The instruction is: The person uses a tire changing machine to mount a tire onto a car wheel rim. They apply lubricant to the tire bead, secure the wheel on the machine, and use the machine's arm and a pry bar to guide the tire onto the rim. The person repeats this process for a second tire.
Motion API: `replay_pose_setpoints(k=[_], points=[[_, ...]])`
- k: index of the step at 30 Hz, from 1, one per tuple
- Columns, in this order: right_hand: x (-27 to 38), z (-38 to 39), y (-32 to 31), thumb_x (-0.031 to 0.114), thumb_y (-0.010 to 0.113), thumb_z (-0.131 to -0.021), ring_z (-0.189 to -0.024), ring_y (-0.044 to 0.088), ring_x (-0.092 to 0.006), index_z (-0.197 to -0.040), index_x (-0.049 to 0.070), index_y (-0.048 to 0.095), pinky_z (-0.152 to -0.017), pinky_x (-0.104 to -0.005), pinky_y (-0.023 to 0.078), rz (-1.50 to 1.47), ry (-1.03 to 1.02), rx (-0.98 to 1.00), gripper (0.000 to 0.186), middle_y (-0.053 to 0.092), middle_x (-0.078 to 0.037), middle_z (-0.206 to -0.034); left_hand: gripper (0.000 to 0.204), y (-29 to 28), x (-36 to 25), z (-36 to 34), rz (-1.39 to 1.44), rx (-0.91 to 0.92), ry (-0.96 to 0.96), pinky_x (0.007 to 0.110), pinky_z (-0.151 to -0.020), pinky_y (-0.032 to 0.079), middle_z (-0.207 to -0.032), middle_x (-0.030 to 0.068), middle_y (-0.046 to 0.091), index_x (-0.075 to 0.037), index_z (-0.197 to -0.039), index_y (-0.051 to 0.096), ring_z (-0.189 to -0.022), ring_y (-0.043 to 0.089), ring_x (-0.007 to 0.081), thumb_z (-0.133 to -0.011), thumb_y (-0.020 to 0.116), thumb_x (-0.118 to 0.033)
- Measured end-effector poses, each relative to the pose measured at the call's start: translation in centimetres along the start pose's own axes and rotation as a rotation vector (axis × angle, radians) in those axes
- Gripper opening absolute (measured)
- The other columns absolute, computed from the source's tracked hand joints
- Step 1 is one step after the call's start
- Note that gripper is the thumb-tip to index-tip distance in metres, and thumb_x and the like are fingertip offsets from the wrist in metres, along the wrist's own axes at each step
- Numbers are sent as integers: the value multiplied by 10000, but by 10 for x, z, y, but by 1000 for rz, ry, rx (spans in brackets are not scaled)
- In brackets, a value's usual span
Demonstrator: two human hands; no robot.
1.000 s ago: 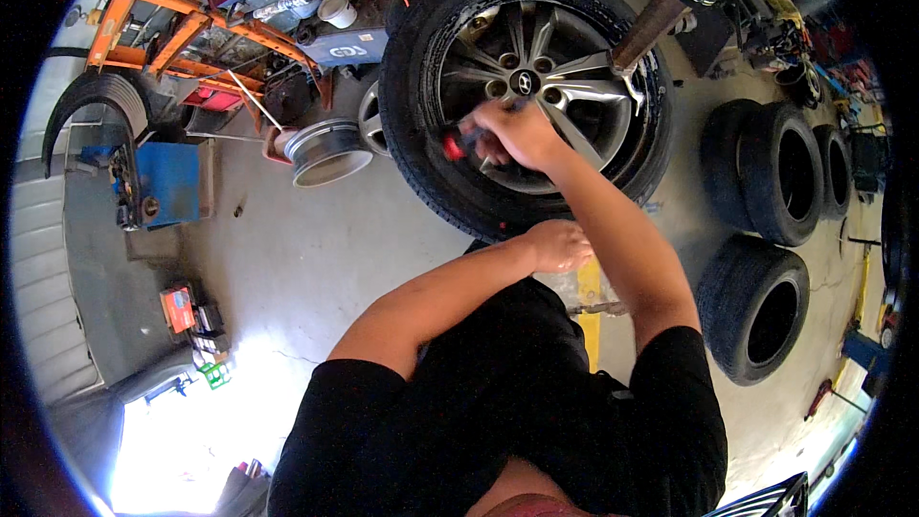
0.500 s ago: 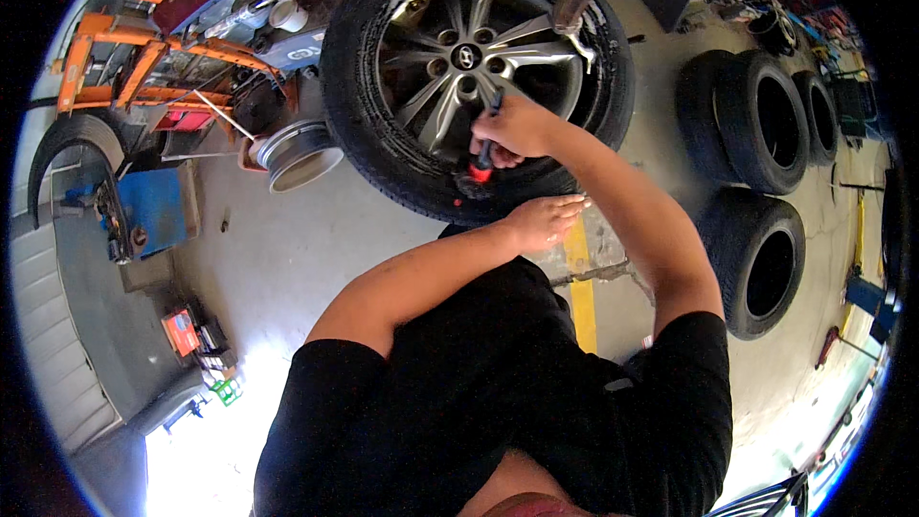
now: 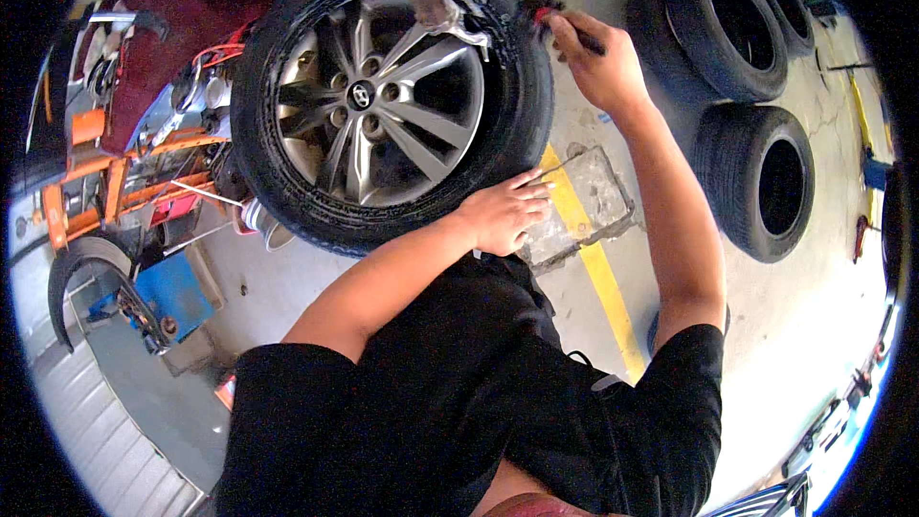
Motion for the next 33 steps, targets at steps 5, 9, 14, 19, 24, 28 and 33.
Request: replay_pose_setpoints(k=[5, 9, 14, 19, 24, 28, 33], points=[[-76, 12, 19, 402, 682, -1035, -970, 717, -460, -1182, 116, 669, -810, -521, 562, 113, 10, -118, 322, 747, -224, -1013, 480, 34, 16, 8, 151, 2, 37, 515, -1348, 160, -1526, 136, 591, -25, -1268, 721, -1545, 406, 264, -900, 688, -331], [-114, 4, 62, 600, 810, -880, -1036, 716, -470, -1234, 109, 582, -878, -513, 558, 6, 238, -16, 647, 745, -231, -1075, 442, 40, 16, 24, 166, -27, 126, 524, -1330, 218, -1388, 124, 677, -30, -1174, 742, -1437, 533, 276, -858, 693, -335], [-117, -2, 82, 402, 943, -774, -1132, 686, -445, -1239, 98, 560, -965, -506, 537, -56, 351, 48, 675, 721, -227, -1165, 438, 55, 13, 51, 85, 58, 199, 511, -1329, 231, -1339, 114, 693, -52, -1184, 730, -1411, 549, 262, -875, 685, -359], [-118, 20, 92, 348, 939, -777, -1126, 678, -424, -1255, 73, 538, -973, -502, 532, 70, 401, 18, 682, 692, -214, -1197, 409, 58, 9, 73, 40, 135, 248, 495, -1326, 246, -1317, 117, 704, -58, -1183, 727, -1393, 563, 258, -892, 671, -340], [-110, 44, 97, 353, 940, -775, -1162, 667, -444, -1267, 67, 525, -982, -509, 538, 155, 491, 7, 705, 664, -243, -1251, 344, 63, 7, 104, -22, 108, 315, 486, -1321, 258, -1305, 135, 706, -52, -1145, 723, -1381, 574, 259, -913, 641, -292], [-101, 60, 97, 360, 942, -776, -1162, 668, -450, -1271, 53, 519, -992, -505, 544, 225, 585, 11, 719, 647, -268, -1257, 325, 62, 8, 122, 1, 245, 334, 475, -1320, 258, -1356, 151, 680, -44, -1172, 708, -1387, 569, 262, -922, 640, -240], [-90, 78, 99, 365, 962, -751, -1208, 655, -481, -1307, 8, 456, -1042, -511, 556, 230, 729, 103, 833, 596, -319, -1320, 389, 61, 12, 152, 89, 323, 401, 475, -1332, 246, -1375, 161, 662, -25, -1248, 678, -1419, 541, 278, -913, 653, -221]])
Point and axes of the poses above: each hand's wrist, its own z-axis away from the middle knuckle, its own y-axis out of the palm, x = y × z, the point moved 5 cm from there along -z, towards the middle knuckle
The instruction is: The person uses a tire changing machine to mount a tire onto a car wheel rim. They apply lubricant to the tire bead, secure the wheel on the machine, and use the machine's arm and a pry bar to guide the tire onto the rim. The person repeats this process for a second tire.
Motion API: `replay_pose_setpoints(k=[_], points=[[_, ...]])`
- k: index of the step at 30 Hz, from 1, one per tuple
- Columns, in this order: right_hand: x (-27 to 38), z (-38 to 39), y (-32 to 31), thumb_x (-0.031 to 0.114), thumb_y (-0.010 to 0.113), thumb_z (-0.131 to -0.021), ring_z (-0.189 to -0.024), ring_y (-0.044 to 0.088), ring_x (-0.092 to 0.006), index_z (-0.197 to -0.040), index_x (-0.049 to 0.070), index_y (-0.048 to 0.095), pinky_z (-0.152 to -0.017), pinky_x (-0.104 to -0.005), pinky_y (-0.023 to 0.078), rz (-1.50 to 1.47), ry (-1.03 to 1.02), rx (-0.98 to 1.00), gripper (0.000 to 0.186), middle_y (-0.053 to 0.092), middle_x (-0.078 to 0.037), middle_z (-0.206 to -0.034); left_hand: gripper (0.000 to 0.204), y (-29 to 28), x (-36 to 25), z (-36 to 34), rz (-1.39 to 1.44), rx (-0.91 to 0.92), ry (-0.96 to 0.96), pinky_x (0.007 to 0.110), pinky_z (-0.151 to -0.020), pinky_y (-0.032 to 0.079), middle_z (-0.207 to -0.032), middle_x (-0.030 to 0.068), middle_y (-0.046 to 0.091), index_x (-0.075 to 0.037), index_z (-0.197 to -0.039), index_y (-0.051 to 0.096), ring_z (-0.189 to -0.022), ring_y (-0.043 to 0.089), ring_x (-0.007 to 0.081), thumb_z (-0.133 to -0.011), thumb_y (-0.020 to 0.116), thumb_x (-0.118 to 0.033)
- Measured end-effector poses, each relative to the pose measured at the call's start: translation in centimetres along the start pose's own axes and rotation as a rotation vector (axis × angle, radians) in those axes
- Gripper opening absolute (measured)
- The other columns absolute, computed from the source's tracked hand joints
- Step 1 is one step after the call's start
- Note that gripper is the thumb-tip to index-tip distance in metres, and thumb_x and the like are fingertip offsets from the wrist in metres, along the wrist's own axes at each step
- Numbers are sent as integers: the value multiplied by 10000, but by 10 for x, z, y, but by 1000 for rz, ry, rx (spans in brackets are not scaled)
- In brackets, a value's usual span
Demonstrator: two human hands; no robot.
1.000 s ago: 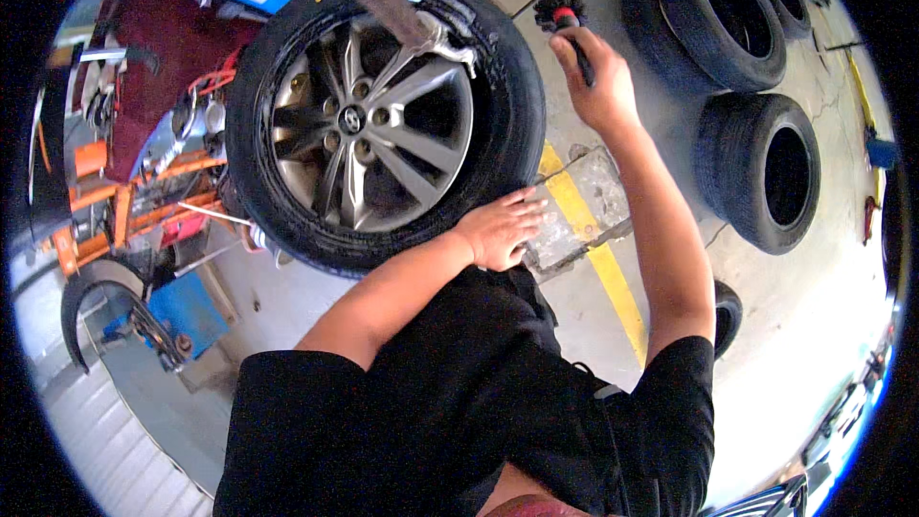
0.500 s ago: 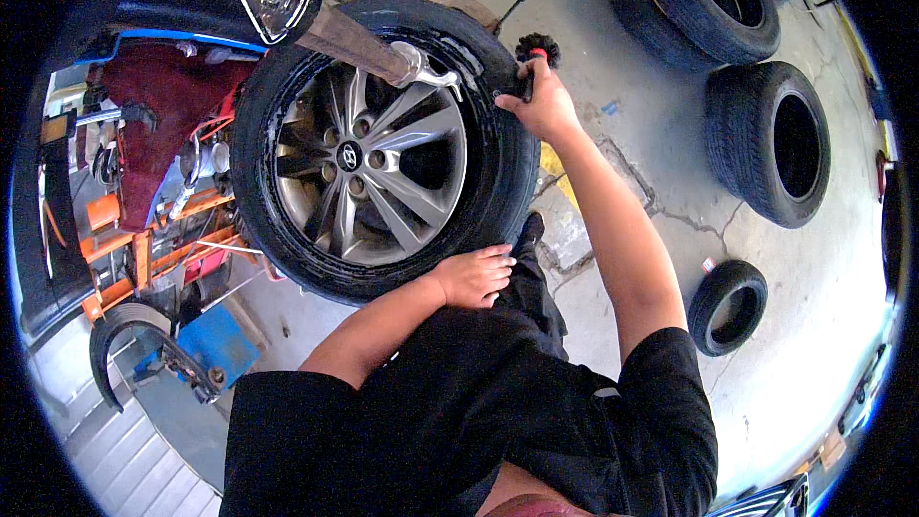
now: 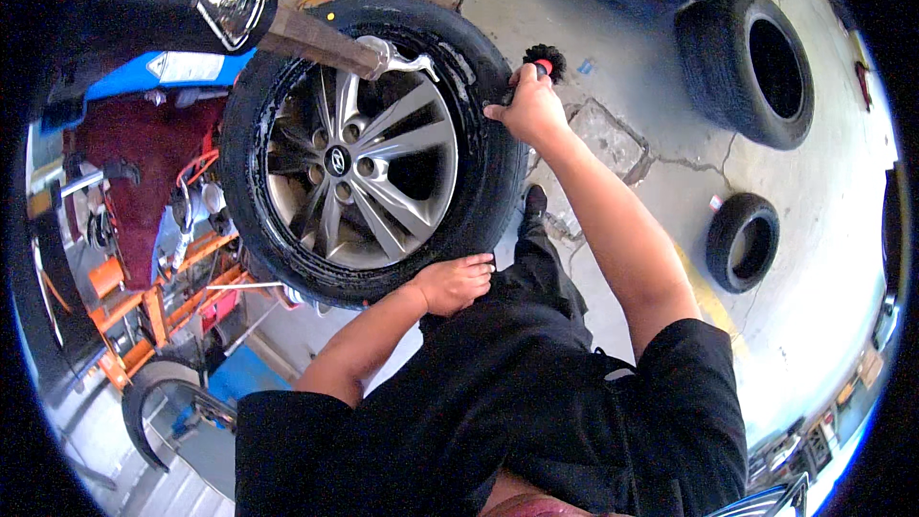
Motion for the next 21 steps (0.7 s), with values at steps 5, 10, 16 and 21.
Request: replay_pose_setpoints(k=[5, 10, 16, 21], points=[[1, 21, 4, 369, 970, -739, -1248, 634, -492, -1336, 14, 414, -1058, -501, 558, 11, 110, 38, 890, 540, -324, -1381, 456, 16, -1, 30, 30, 60, 73, 466, -1341, 236, -1433, 172, 625, 1, -1295, 644, -1475, 489, 293, -866, 640, -154], [-5, 42, 14, 366, 980, -723, -1281, 612, -476, -1326, 40, 445, -1057, -506, 546, -3, 156, -37, 869, 530, -297, -1381, 413, 23, 2, 66, 147, -70, 126, 446, -1320, 306, -1414, 196, 630, 25, -1175, 666, -1490, 476, 331, -776, 675, -81], [1, 71, 20, 341, 983, -714, -1219, 646, -479, -1309, 54, 464, -1034, -523, 546, -51, 257, -47, 840, 541, -285, -1362, 670, 35, 11, 101, 299, 87, 113, 378, -1313, 318, -1581, 156, 502, 45, -1351, 576, -1597, 313, 329, -698, 725, 25], [-1, 89, 32, 376, 977, -719, -1222, 646, -496, -1342, 21, 415, -1030, -505, 573, 3, 306, -54, 911, 531, -326, -1362, 870, 47, 19, 129, 331, 174, 164, 374, -1335, 271, -1647, 159, 435, 52, -1458, 526, -1619, 256, 315, -644, 813, -64]])
Point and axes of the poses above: each hand's wrist, its own z-axis away from the middle knuckle, its own y-axis out of the palm, x = y × z, the point moved 5 cm from there along -z, towards the middle knuckle
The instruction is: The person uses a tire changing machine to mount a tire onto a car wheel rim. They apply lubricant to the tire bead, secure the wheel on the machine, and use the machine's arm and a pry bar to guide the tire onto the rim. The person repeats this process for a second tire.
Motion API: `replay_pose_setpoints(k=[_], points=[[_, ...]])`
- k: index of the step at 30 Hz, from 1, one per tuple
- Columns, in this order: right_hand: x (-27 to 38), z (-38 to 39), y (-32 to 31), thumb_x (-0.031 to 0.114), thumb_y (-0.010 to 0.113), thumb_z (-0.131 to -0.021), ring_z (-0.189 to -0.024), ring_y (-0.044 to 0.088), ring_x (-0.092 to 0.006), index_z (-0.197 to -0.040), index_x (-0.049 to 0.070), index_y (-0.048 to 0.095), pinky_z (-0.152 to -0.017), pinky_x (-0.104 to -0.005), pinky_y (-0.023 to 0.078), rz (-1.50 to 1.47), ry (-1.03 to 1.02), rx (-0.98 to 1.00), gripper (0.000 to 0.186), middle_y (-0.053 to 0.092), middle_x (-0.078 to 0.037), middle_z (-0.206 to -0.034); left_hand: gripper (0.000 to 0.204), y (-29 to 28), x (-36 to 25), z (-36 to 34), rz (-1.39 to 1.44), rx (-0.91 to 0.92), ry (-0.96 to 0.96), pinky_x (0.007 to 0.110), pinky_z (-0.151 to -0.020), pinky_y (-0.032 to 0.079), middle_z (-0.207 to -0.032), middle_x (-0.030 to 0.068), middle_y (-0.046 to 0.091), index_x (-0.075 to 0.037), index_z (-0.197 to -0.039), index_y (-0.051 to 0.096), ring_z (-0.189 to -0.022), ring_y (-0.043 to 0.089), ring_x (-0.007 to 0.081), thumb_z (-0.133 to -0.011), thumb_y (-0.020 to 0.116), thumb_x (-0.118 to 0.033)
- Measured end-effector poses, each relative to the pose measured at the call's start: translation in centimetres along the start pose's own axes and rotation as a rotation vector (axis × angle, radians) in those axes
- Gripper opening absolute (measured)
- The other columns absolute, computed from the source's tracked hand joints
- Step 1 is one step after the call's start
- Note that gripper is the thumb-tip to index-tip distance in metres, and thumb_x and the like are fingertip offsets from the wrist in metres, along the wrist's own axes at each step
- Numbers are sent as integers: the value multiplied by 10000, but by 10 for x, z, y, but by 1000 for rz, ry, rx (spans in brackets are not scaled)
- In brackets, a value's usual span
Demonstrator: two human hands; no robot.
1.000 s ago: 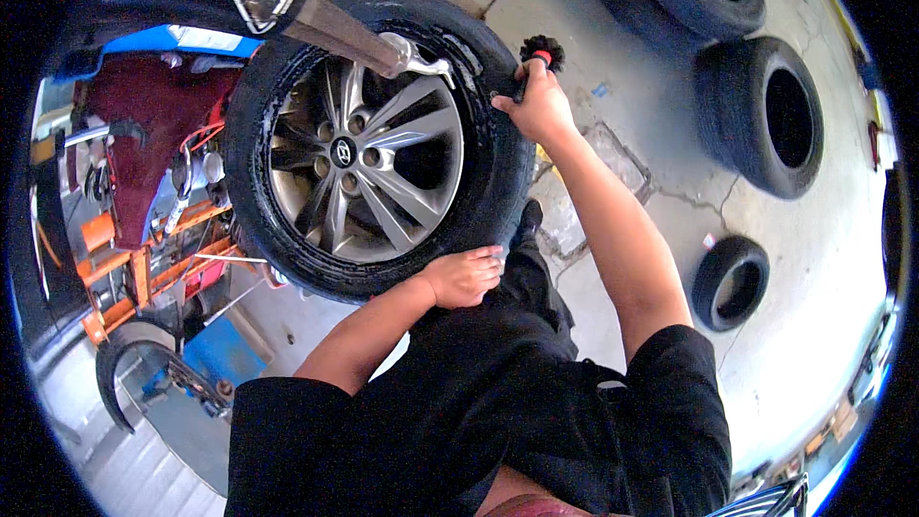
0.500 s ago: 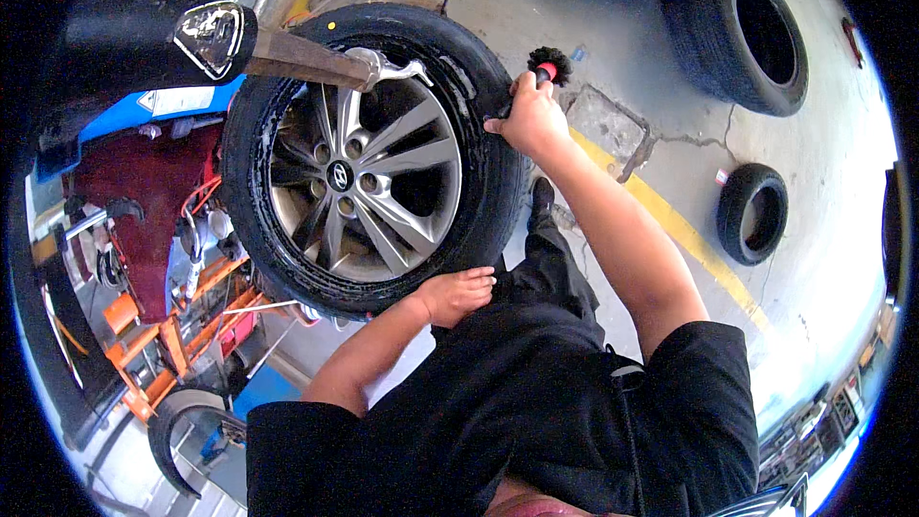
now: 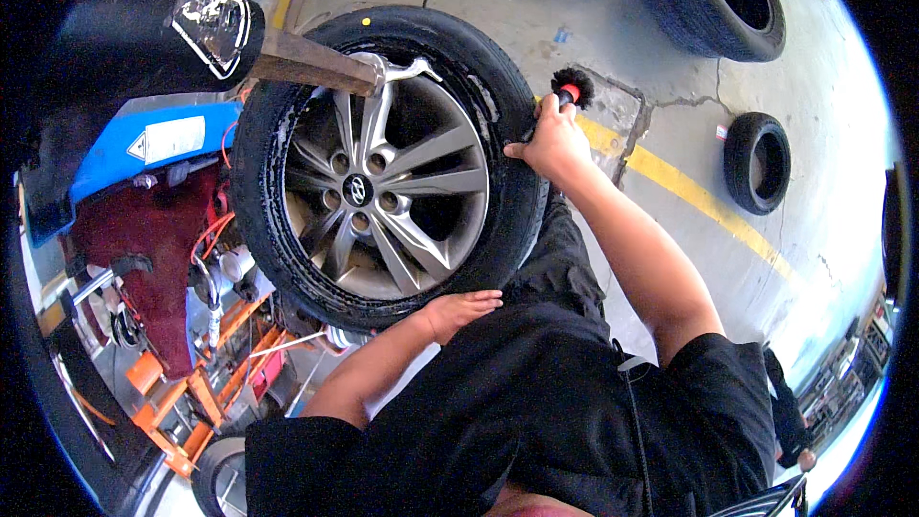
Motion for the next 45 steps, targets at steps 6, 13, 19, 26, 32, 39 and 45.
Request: replay_pose_setpoints(k=[6, 13, 19, 26, 32, 39, 45], points=[[-4, 25, 13, 380, 977, -720, -1214, 653, -462, -1314, 57, 466, -1023, -507, 568, -46, 69, -32, 848, 545, -278, -1354, 796, 2, 0, 23, 51, -25, 83, 380, -1347, 229, -1670, 157, 406, 70, -1517, 470, -1626, 239, 297, -806, 735, -172], [-6, 38, 21, 403, 968, -737, -1237, 638, -445, -1309, 74, 483, -1034, -508, 556, -82, 82, -52, 819, 555, -250, -1342, 506, -1, -14, 36, -195, -21, 178, 442, -1345, 243, -1474, 191, 597, 72, -1254, 666, -1541, 407, 277, -833, 692, -207], [-14, 59, 29, 429, 954, -753, -1235, 637, -447, -1307, 65, 481, -1031, -509, 559, -97, 108, -46, 814, 549, -247, -1343, 373, 1, -17, 60, -244, 140, 254, 497, -1343, 245, -1337, 159, 685, 38, -1140, 724, -1478, 493, 309, -871, 652, -211], [-22, 96, 46, 425, 949, -758, -1165, 648, -468, -1271, 58, 474, -965, -524, 572, -156, 86, -134, 790, 548, -254, -1285, 353, 5, -17, 97, -468, 288, 390, 475, -1357, 208, -1312, 114, 695, -3, -1117, 746, -1473, 482, 277, -907, 602, -248], [-41, 122, 59, 434, 912, -805, -1104, 658, -487, -1225, 52, 488, -922, -550, 563, -237, 39, -106, 709, 562, -262, -1221, 382, -8, -9, 123, -240, 489, 195, 456, -1212, 327, -1344, 142, 637, -2, -1224, 670, -1371, 523, 310, -999, 525, -274], [-22, 128, 16, 374, 811, -914, -1130, 634, -462, -1211, 67, 538, -935, -540, 550, -249, -253, -346, 507, 573, -227, -1164, 444, 28, 12, 193, -238, 546, 172, 427, -1252, 309, -1486, 216, 562, 78, -1334, 619, -1487, 402, 336, -1066, 430, -221], [-25, 89, 16, 384, 912, -808, -1117, 640, -453, -1192, 75, 549, -963, -530, 546, -281, -207, -254, 612, 579, -224, -1216, 458, 33, 54, 233, -348, 681, 359, 407, -1337, 259, -1547, 217, 558, 115, -1374, 608, -1580, 341, 351, -1062, 399, -148]])
Point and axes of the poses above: each hand's wrist, its own z-axis away from the middle knuckle, its own y-axis out of the palm, x = y × z, the point moved 5 cm from there along -z, towards the middle knuckle
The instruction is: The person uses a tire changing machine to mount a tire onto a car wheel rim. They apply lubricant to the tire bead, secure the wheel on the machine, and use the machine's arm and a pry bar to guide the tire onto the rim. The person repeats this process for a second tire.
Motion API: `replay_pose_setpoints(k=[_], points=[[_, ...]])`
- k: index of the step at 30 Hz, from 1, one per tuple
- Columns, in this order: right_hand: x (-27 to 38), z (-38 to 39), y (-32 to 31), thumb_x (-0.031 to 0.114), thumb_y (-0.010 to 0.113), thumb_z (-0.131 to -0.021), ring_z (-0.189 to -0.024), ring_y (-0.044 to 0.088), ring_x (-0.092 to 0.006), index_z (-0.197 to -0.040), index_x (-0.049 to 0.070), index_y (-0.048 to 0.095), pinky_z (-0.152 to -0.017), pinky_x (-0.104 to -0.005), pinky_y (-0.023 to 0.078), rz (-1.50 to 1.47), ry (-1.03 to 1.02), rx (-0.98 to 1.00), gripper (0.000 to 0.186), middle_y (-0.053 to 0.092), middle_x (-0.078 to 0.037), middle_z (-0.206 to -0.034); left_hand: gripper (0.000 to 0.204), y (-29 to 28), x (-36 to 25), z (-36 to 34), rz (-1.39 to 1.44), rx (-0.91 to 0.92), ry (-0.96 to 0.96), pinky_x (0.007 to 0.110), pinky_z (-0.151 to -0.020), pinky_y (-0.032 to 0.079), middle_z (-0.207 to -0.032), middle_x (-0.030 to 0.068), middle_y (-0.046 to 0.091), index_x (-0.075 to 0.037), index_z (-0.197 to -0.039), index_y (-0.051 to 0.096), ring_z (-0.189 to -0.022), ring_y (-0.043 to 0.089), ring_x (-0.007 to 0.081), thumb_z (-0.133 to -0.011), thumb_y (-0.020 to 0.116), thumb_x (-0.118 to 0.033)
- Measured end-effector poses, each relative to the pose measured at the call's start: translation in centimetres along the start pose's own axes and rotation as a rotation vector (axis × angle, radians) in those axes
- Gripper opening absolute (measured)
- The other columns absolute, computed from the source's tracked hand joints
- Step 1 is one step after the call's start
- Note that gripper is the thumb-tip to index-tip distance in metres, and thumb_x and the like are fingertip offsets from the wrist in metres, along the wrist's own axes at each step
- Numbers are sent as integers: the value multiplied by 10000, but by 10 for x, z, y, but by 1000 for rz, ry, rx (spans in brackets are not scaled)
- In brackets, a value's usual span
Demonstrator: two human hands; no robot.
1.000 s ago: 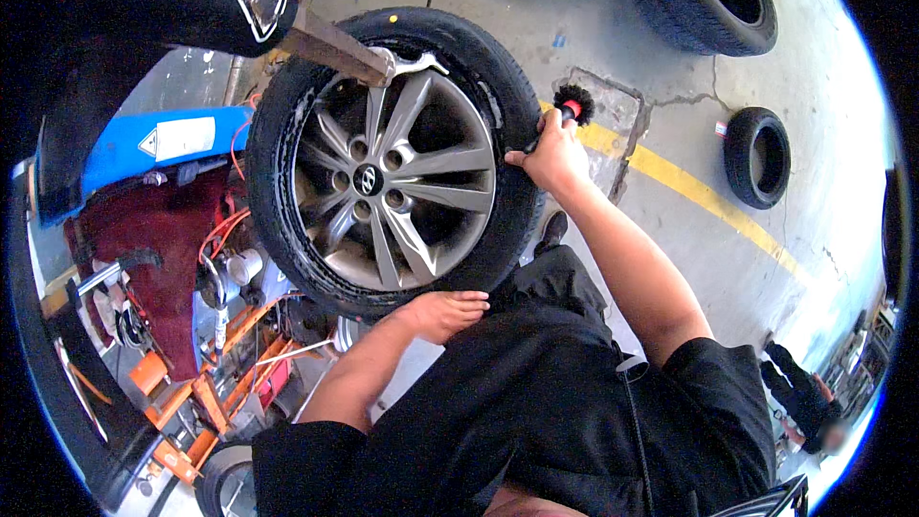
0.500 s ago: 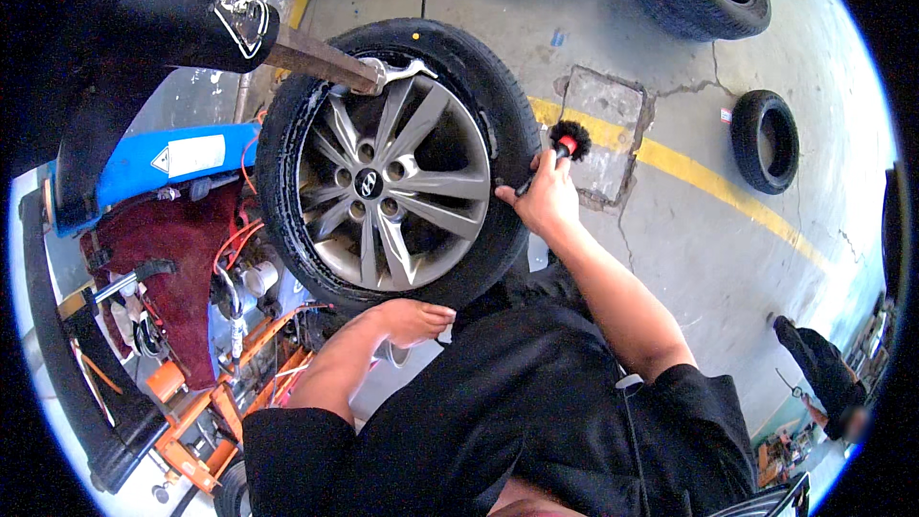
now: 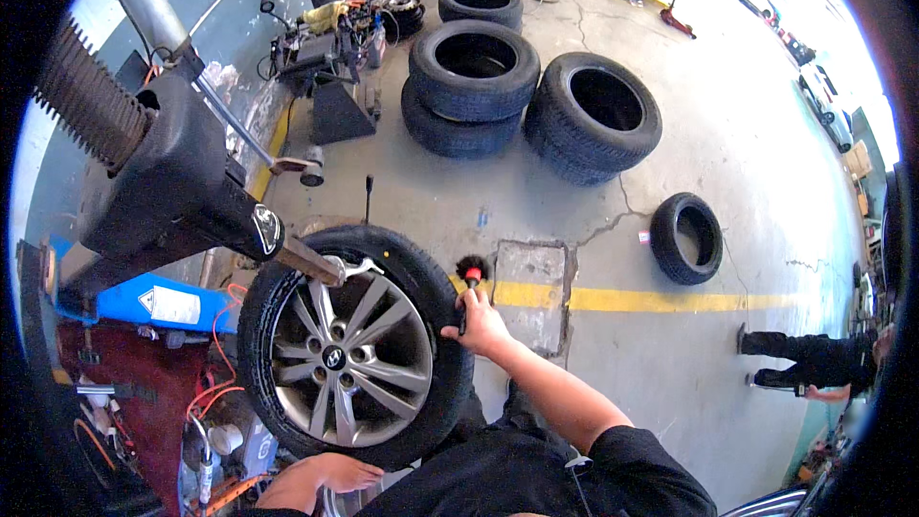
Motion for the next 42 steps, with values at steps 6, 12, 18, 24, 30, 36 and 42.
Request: replay_pose_setpoints(k=[6, 12, 18, 24, 30, 36, 42], points=[[-8, 28, 14, 412, 931, -771, -1203, 603, -459, -1209, 84, 555, -1023, -536, 523, 62, 46, 55, 664, 569, -248, -1262, 425, 23, -1, 28, 88, -72, 30, 409, -1316, 314, -1523, 240, 572, 119, -1344, 630, -1539, 411, 371, -1000, 501, -94], [-5, 45, 23, 470, 909, -792, -1155, 618, -448, -1214, 74, 529, -976, -544, 536, 110, 45, 178, 692, 577, -237, -1204, 258, -119, -68, 14, 210, 134, -543, 451, -1116, 447, -1096, 163, 692, -1, -970, 749, -1179, 612, 330, -901, 645, -227], [-47, 6, -12, 428, 817, -899, -1001, 664, -486, -1150, 64, 524, -840, -557, 555, -63, -185, 55, 531, 619, -233, -1096, 638, -260, -9, -97, -22, -758, -1021, 455, -1316, 288, -1645, 138, 460, -81, -1540, 525, -1553, 400, 286, -944, 702, -229], [-7, -66, -61, 399, 706, -1004, -893, 672, -473, -1102, 82, 623, -782, -546, 548, -100, -462, -49, 342, 655, -213, -944, 784, -384, 118, -166, -85, -1200, -1360, 518, -1324, 221, -1717, 219, 294, 10, -1598, 395, -1591, 286, 404, -921, 709, -230], [15, -97, -100, 259, 664, -1009, -940, 712, -463, -1105, 73, 688, -825, -502, 568, -431, -635, 69, 211, 730, -245, -1004, 815, -360, 119, -179, -62, -1030, -1437, 509, -1329, 223, -1734, 210, 265, -19, -1628, 361, -1597, 272, 408, -911, 706, -200], [44, -129, -37, 201, 665, -995, -929, 726, -440, -1136, 41, 712, -846, -456, 565, -634, -780, 114, 219, 744, -221, -975, 813, -349, 113, -179, -44, -925, -1416, 484, -1334, 226, -1743, 201, 249, -44, -1640, 350, -1613, 248, 387, -920, 686, -214], [39, -132, -75, 200, 633, -995, -804, 734, -300, -1110, 33, 750, -782, -413, 564, -544, -705, 200, 234, 731, -187, -871, 817, -347, 108, -180, -37, -926, -1459, 508, -1320, 246, -1740, 231, 236, -25, -1628, 351, -1602, 254, 425, -922, 716, -213]])
Point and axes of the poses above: each hand's wrist, its own z-axis away from the middle knuckle, its own y-axis out of the palm, x = y × z, the point moved 5 cm from there along -z, towards the middle knuckle
